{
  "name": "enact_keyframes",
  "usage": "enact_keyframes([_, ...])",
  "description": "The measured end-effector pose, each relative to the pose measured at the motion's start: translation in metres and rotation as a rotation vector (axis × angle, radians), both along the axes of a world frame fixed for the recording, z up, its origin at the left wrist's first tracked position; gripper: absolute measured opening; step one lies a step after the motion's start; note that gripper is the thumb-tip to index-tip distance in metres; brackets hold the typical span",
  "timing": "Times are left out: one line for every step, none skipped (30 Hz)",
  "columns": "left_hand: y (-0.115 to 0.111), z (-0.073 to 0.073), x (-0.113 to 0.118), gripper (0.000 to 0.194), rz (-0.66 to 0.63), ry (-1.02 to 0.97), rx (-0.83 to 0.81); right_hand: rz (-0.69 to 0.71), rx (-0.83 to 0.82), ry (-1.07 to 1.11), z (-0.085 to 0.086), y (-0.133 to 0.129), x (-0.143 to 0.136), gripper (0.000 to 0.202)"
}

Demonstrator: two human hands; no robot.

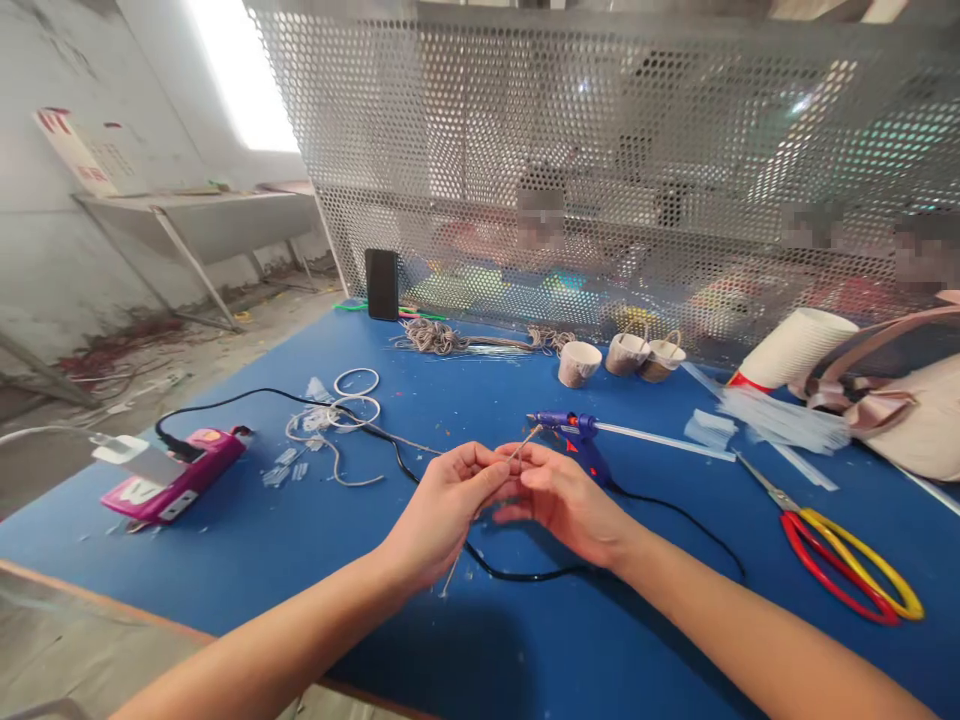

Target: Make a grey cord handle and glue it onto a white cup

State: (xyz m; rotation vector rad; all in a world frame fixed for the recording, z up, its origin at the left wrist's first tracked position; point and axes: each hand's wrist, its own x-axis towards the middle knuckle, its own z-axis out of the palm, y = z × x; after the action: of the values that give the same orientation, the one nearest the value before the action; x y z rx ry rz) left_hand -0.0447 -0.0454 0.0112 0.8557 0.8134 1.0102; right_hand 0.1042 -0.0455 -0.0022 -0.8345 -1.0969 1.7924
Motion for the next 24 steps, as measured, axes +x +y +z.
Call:
enact_keyframes([0.001, 0.0, -0.001, 0.02, 0.012, 0.006, 0.012, 0.024, -0.038, 0.015, -0.001, 0.0, -0.003, 0.024])
enact_keyframes([0.001, -0.001, -0.002, 0.019, 0.024, 0.012, 0.024, 0.028, -0.062, -0.001, -0.002, -0.002, -0.004, 0.025])
enact_keyframes([0.002, -0.001, -0.003, 0.018, 0.036, 0.015, 0.035, 0.01, -0.065, -0.035, -0.002, -0.004, -0.004, 0.026])
enact_keyframes([0.003, -0.001, -0.004, 0.017, 0.05, 0.014, 0.042, -0.025, -0.05, -0.086, -0.002, -0.007, -0.004, 0.028])
enact_keyframes([0.004, 0.0, -0.004, 0.017, 0.067, 0.009, 0.046, -0.072, -0.019, -0.149, -0.002, -0.009, -0.003, 0.029])
enact_keyframes([0.004, 0.0, -0.005, 0.017, 0.08, 0.003, 0.047, -0.126, 0.03, -0.222, -0.002, -0.012, -0.003, 0.03])
enact_keyframes([0.005, 0.0, -0.005, 0.017, 0.09, 0.0, 0.046, -0.178, 0.097, -0.305, -0.002, -0.014, -0.002, 0.03])
enact_keyframes([0.004, 0.0, -0.005, 0.018, 0.1, 0.003, 0.049, -0.226, 0.179, -0.4, -0.002, -0.016, -0.002, 0.027])
enact_keyframes([0.004, 0.0, -0.005, 0.018, 0.113, 0.013, 0.058, -0.269, 0.271, -0.502, -0.001, -0.017, -0.002, 0.022])
enact_keyframes([0.004, 0.0, -0.005, 0.018, 0.127, 0.032, 0.072, -0.308, 0.369, -0.606, -0.001, -0.019, -0.002, 0.018])
enact_keyframes([0.003, 0.0, -0.005, 0.018, 0.143, 0.063, 0.093, -0.337, 0.474, -0.702, -0.001, -0.02, -0.002, 0.016])
enact_keyframes([0.003, 0.0, -0.006, 0.018, 0.154, 0.112, 0.119, -0.358, 0.579, -0.785, 0.0, -0.021, -0.002, 0.017])
enact_keyframes([0.003, -0.001, -0.007, 0.018, 0.159, 0.182, 0.154, -0.375, 0.682, -0.848, 0.001, -0.021, -0.001, 0.019])
enact_keyframes([0.003, -0.001, -0.008, 0.018, 0.167, 0.273, 0.204, -0.387, 0.786, -0.897, 0.002, -0.022, -0.001, 0.02])
enact_keyframes([0.003, -0.002, -0.009, 0.017, 0.181, 0.38, 0.283, -0.394, 0.892, -0.942, 0.004, -0.022, 0.0, 0.02])
enact_keyframes([0.004, -0.003, -0.012, 0.016, 0.205, 0.493, 0.39, -0.393, 1.0, -0.997, 0.006, -0.022, 0.0, 0.02])
enact_keyframes([0.004, -0.004, -0.014, 0.015, 0.235, 0.602, 0.519, -0.39, 1.109, -1.067, 0.009, -0.022, 0.001, 0.02])
enact_keyframes([0.005, -0.005, -0.017, 0.015, 0.266, 0.702, 0.658, -0.391, 1.222, -1.144, 0.012, -0.022, 0.002, 0.02])
enact_keyframes([0.005, -0.006, -0.019, 0.015, 0.289, 0.795, 0.796, -0.4, 1.335, -1.221, 0.015, -0.022, 0.002, 0.02])
enact_keyframes([0.005, -0.006, -0.022, 0.017, 0.298, 0.892, 0.919, -0.418, 1.44, -1.287, 0.019, -0.022, 0.003, 0.019])
enact_keyframes([0.004, -0.007, -0.026, 0.02, 0.289, 0.995, 1.023, -0.44, 1.532, -1.333, 0.024, -0.022, 0.003, 0.017])
enact_keyframes([0.003, -0.006, -0.029, 0.023, 0.273, 1.105, 1.114, -0.456, 1.605, -1.363, 0.028, -0.021, 0.004, 0.015])
enact_keyframes([0.002, -0.005, -0.032, 0.026, 0.251, 1.219, 1.194, -0.459, 1.659, -1.378, 0.033, -0.02, 0.004, 0.014])
enact_keyframes([0.001, -0.003, -0.035, 0.029, 0.227, 1.327, 1.264, -0.45, 1.687, -1.38, 0.037, -0.018, 0.005, 0.015])
